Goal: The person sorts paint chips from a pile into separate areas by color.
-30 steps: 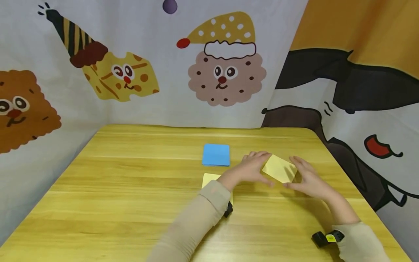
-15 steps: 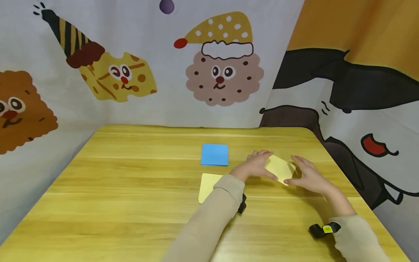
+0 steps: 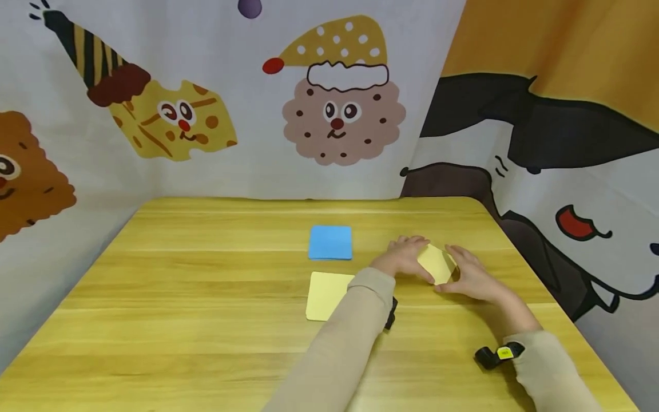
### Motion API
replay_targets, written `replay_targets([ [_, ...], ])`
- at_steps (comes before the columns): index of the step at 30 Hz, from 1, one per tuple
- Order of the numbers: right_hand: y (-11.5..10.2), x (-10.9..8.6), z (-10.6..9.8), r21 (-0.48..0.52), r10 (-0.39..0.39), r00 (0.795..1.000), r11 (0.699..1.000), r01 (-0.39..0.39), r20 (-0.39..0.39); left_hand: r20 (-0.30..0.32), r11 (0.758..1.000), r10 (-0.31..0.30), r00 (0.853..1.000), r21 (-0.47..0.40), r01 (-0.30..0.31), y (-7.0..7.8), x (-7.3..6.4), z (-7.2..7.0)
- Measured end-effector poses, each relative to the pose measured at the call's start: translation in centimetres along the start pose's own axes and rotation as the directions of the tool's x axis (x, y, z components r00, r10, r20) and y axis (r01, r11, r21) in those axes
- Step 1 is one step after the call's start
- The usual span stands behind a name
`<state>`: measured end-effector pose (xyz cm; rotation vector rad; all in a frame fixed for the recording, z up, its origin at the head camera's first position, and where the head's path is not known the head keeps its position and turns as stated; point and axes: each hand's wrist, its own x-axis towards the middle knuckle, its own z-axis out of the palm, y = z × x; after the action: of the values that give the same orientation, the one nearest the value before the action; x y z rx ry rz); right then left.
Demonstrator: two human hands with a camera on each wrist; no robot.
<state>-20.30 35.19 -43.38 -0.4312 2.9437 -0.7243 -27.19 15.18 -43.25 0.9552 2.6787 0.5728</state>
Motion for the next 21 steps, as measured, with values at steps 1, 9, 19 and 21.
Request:
replay_targets([
  [1,0.11,0.06,0.08,-0.001,0.002,1.0,1.0,-0.002,0.002,0.004,1.0,-0.002,1.0,0.002,0.002,-0.05,0.0,-0.05],
  [9,0.75,0.12,0.47,0.027,0.025,0.999,0.999,-0.026,0.03,0.046,1.0,0.003,0.999,0.028,-0.005,-0.06,0.19,-0.24],
  [19,1.01,0.43,0.54,0.054,0.003,1.0,0.999,-0.003,0.002,0.048,0.998,0.008,0.999,0.067,-0.011,0.0,0.34,-0.42],
  [21,0.95,0.43,0.56,0.06,-0.003,1.0,0.998,0.003,0.003,0.051,0.997,0.011,0.999,0.078,-0.015,0.02,0.26,-0.56],
])
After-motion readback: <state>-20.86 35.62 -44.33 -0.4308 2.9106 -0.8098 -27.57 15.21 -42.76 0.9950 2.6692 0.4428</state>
